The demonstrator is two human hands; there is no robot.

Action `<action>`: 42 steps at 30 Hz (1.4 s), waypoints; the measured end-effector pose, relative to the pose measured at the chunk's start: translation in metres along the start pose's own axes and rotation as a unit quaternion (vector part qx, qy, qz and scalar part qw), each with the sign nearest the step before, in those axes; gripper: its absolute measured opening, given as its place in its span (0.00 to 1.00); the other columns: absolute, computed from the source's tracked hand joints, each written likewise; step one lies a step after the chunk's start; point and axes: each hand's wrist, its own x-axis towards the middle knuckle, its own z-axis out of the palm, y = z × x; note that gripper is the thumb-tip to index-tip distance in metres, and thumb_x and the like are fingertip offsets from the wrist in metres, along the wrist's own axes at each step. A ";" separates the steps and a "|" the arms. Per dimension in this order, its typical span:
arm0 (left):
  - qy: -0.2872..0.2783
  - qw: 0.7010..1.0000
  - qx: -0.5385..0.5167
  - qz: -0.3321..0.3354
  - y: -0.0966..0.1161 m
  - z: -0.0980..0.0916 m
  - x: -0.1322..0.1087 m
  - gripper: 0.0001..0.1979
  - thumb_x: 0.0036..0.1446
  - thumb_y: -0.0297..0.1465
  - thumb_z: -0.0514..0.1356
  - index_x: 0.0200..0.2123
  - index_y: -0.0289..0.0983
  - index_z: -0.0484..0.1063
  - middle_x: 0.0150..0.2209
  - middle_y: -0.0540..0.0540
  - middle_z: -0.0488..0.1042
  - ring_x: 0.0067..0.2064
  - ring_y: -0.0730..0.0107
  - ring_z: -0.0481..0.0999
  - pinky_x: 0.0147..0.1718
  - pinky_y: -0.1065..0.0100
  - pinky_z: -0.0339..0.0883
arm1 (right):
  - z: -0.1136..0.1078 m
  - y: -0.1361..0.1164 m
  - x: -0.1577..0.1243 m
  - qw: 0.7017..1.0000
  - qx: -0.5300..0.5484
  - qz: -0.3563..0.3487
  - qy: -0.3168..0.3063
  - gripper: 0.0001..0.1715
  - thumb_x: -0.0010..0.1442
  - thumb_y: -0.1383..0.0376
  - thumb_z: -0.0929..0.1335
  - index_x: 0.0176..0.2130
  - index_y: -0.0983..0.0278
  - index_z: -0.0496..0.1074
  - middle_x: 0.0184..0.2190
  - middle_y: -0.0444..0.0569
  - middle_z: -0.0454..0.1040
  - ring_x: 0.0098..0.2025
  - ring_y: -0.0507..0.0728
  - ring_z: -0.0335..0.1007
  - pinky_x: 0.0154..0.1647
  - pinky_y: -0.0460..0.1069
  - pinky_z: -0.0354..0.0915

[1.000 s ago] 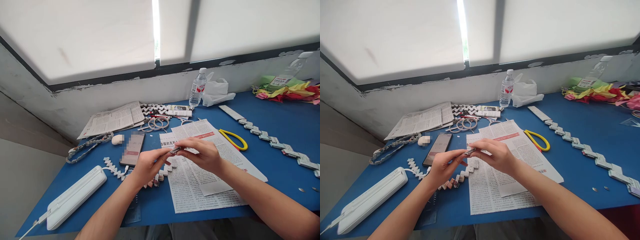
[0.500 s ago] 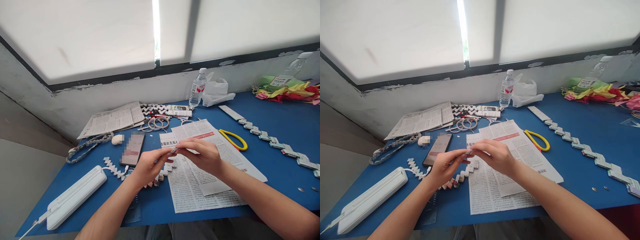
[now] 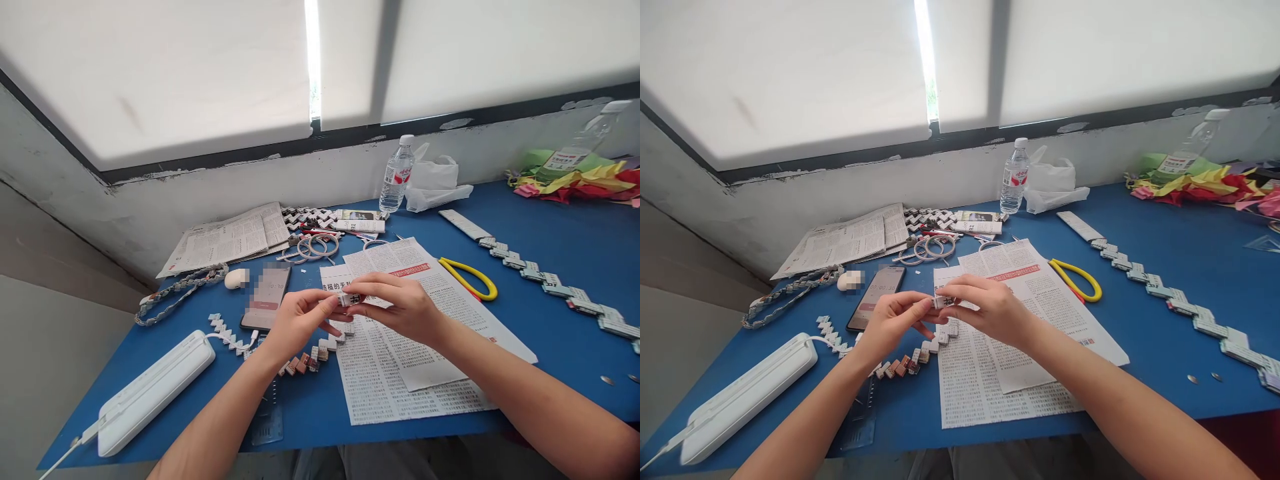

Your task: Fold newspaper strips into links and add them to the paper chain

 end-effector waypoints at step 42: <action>0.037 0.998 -0.019 -0.040 -0.012 0.015 0.005 0.15 0.58 0.39 0.60 0.36 0.31 0.72 0.36 0.38 0.79 0.38 0.59 0.81 0.29 0.69 0.74 | 0.022 0.012 0.001 0.720 0.476 0.505 0.012 0.16 0.45 0.58 0.78 0.34 0.65 0.80 0.33 0.49 0.80 0.36 0.55 0.77 0.42 0.50 0.71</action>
